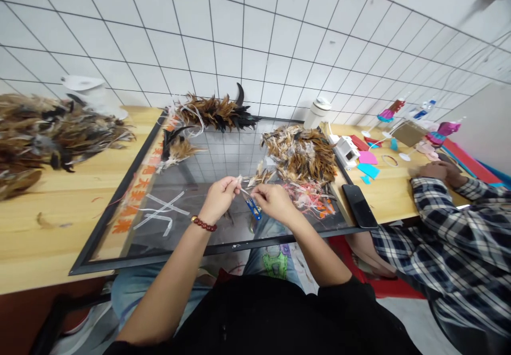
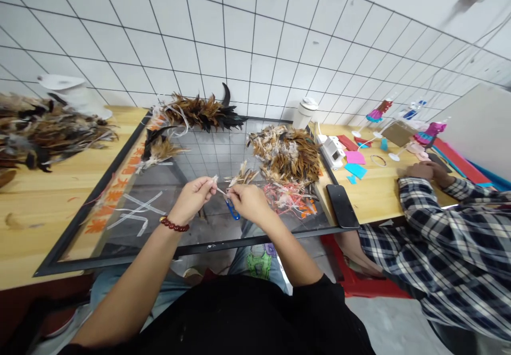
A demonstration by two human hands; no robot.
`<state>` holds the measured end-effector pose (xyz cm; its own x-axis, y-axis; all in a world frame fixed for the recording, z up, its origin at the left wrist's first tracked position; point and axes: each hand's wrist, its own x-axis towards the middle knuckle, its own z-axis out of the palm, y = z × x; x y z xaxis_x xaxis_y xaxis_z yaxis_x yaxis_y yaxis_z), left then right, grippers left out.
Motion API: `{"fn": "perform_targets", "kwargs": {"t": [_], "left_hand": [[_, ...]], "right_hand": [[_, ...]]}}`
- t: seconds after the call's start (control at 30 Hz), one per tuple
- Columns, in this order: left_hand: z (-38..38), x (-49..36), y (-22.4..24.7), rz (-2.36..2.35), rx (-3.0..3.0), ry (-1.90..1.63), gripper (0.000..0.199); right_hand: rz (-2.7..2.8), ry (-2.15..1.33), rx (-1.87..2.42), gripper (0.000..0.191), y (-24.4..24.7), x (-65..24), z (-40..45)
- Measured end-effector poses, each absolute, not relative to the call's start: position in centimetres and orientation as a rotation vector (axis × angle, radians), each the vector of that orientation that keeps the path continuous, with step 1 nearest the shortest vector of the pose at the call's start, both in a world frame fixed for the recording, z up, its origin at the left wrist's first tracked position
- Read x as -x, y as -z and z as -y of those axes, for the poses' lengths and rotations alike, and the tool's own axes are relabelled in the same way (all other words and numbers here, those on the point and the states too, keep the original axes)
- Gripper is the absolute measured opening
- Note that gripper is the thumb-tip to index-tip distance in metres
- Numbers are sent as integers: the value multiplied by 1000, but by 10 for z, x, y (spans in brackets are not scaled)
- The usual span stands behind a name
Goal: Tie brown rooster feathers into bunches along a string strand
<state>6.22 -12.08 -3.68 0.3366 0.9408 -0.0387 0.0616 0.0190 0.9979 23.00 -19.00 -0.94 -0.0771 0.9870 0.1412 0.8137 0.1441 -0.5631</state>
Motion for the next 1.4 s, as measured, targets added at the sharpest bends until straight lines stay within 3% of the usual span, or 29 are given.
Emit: {"fn": "perform_targets", "kwargs": {"t": [0.17, 0.33, 0.5, 0.7, 0.83, 0.9, 1.1, 1.23, 1.4], "left_hand": [[107, -56, 36, -978, -1131, -930, 21], [73, -57, 37, -787, -735, -915, 18], [59, -63, 47, -562, -563, -847, 12], [68, -56, 55, -371, -603, -922, 15], [68, -52, 61, -396, -588, -938, 19], [67, -53, 64, -416, -580, -938, 20], [63, -57, 68, -460, -597, -925, 21], [70, -63, 66, -553, -654, -979, 24], [82, -79, 65, -730, -787, -1227, 31]], "right_hand": [[1982, -441, 2039, 20, 27, -261, 227], [2166, -583, 1847, 15, 19, -309, 227], [1997, -376, 1867, 19, 0, -316, 163], [1746, -541, 2182, 19, 20, -299, 73], [1661, -626, 2236, 45, 41, -297, 52], [1639, -627, 2231, 49, 49, -296, 51], [1547, -488, 2079, 13, 55, -291, 54], [1584, -587, 1903, 19, 40, -287, 63], [1632, -787, 1355, 25, 14, -261, 81]]}}
